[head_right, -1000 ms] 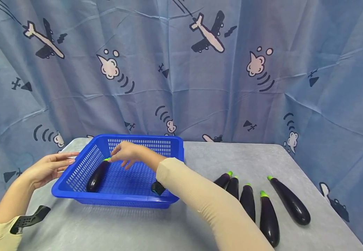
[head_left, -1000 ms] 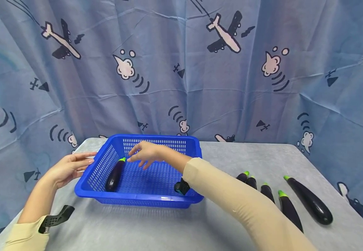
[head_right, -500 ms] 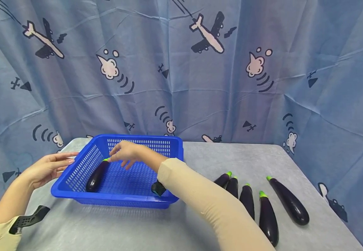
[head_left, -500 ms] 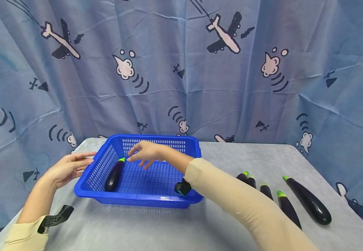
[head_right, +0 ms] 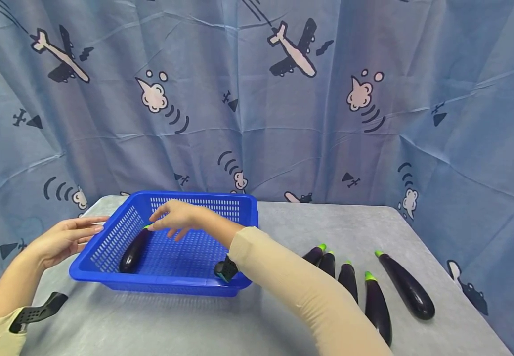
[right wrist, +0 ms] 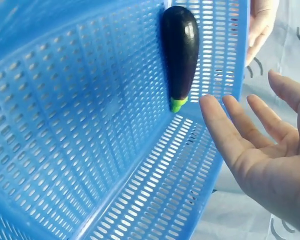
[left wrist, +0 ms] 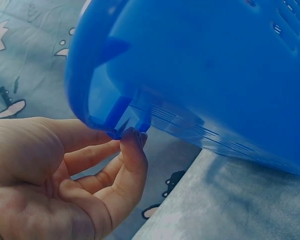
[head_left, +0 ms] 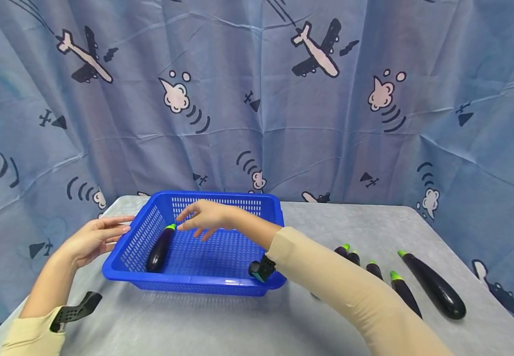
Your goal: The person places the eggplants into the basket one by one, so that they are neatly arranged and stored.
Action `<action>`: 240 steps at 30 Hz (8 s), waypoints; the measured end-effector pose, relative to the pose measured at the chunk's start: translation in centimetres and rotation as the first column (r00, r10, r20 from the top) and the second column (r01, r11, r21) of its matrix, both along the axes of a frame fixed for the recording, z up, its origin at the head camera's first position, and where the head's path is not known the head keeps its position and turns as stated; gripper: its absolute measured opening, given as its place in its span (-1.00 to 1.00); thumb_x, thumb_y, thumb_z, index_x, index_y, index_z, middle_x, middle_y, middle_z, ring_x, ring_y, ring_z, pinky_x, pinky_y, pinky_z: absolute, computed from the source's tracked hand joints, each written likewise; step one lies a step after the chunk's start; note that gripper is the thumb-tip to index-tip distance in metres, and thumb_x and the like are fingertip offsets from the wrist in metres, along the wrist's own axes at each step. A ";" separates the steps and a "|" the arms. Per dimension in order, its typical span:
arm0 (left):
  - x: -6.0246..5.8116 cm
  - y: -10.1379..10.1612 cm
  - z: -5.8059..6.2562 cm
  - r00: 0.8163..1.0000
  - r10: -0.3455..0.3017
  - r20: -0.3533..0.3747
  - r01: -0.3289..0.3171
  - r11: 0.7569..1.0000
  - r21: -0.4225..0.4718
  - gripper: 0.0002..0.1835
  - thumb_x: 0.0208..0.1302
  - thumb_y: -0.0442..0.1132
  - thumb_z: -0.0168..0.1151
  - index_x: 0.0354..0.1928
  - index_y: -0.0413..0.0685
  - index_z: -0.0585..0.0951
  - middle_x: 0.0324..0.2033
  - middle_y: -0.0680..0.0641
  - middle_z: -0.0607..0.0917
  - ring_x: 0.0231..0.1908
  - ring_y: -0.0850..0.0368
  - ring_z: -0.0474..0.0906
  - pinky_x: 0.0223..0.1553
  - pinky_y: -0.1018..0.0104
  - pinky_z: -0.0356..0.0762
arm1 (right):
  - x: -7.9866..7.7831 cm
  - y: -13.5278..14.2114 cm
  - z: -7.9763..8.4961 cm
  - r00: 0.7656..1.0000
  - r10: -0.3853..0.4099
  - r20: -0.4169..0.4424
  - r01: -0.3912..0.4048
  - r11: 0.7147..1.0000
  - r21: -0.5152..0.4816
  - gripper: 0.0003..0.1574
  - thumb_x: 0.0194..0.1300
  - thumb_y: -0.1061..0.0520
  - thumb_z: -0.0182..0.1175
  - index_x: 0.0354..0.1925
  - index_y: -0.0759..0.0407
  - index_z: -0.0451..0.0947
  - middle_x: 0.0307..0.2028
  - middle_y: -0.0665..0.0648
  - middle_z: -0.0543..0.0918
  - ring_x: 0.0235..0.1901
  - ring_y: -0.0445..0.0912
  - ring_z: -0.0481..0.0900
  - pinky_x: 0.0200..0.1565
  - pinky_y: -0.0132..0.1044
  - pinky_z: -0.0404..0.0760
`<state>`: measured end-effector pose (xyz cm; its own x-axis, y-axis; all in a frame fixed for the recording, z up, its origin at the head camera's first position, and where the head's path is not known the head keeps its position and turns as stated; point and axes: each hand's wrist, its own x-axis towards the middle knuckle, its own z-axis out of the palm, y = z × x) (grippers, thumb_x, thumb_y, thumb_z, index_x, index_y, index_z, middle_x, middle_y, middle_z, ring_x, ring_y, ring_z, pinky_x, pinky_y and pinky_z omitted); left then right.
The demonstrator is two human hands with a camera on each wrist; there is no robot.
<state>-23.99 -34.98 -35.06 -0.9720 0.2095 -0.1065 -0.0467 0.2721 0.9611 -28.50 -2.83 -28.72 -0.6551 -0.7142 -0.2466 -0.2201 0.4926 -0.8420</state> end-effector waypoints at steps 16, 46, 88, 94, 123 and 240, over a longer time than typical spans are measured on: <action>0.1 0.1 0.0 1.000 0.000 -0.002 0.000 1.000 0.006 -0.36 0.64 -0.23 0.12 0.54 -0.48 0.21 -0.10 0.30 0.74 -0.07 0.33 0.73 -0.02 0.34 0.73 | 0.9 1.0 1.1 0.998 0.014 -0.065 -0.014 1.000 -0.001 -0.51 0.57 0.13 0.24 0.37 0.22 0.55 0.31 0.34 0.62 0.22 0.33 0.65 0.16 0.16 0.69; 0.0 0.1 -0.1 1.000 0.005 0.000 -0.005 1.000 0.024 -0.43 0.63 -0.25 0.13 0.51 -0.40 0.31 -0.11 0.29 0.75 -0.09 0.32 0.74 -0.04 0.32 0.75 | 3.2 4.5 2.0 0.976 0.043 -0.215 -0.050 0.998 -0.029 -0.52 0.58 0.06 0.23 0.37 0.12 0.55 0.26 0.26 0.67 0.00 -0.01 0.74 0.00 -0.12 0.78; 0.1 -0.1 -0.3 1.000 0.001 0.009 -0.002 0.997 0.076 -0.62 0.64 -0.26 0.12 0.40 -0.05 0.54 -0.11 0.28 0.77 -0.10 0.30 0.75 -0.06 0.32 0.76 | 7.0 9.9 2.9 0.925 -0.083 -0.372 0.018 0.984 -0.176 -0.51 0.56 0.05 0.25 0.37 0.06 0.56 0.19 0.18 0.73 0.05 0.01 0.75 0.07 -0.11 0.74; 0.1 0.0 -0.3 1.000 0.008 0.007 -0.008 0.999 0.051 -0.51 0.64 -0.25 0.12 0.49 -0.25 0.42 -0.11 0.29 0.76 -0.09 0.31 0.74 -0.05 0.32 0.75 | 7.3 10.8 2.4 0.919 -0.080 -0.386 0.004 0.981 -0.194 -0.50 0.57 0.05 0.23 0.39 0.10 0.54 0.18 0.19 0.74 0.03 -0.01 0.76 0.08 -0.11 0.74; 0.0 0.0 -0.1 1.000 0.000 -0.001 0.000 0.999 0.050 -0.45 0.64 -0.23 0.13 0.51 -0.34 0.35 -0.10 0.31 0.75 -0.08 0.33 0.74 -0.03 0.35 0.73 | 8.8 17.0 0.3 0.883 -0.230 -0.409 0.125 0.955 -0.268 -0.53 0.59 0.10 0.20 0.36 0.18 0.56 0.13 0.22 0.74 0.08 0.08 0.73 0.05 -0.12 0.74; 0.0 0.0 0.1 1.000 -0.006 0.015 0.004 0.992 0.129 -0.68 0.64 -0.32 0.08 0.24 0.17 0.64 -0.13 0.27 0.78 -0.13 0.30 0.76 -0.10 0.36 0.76 | 6.9 25.0 -8.1 0.780 -0.274 -0.563 0.399 0.910 0.110 -0.59 0.42 0.03 0.39 0.08 0.27 0.73 0.10 0.32 0.74 0.21 0.35 0.59 0.22 0.34 0.53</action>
<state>-23.96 -34.97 -34.99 -0.9693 0.2272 -0.0935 -0.0608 0.1467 0.9873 -21.57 22.15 -36.79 -0.9148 -0.3942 0.0878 -0.3810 0.7702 -0.5115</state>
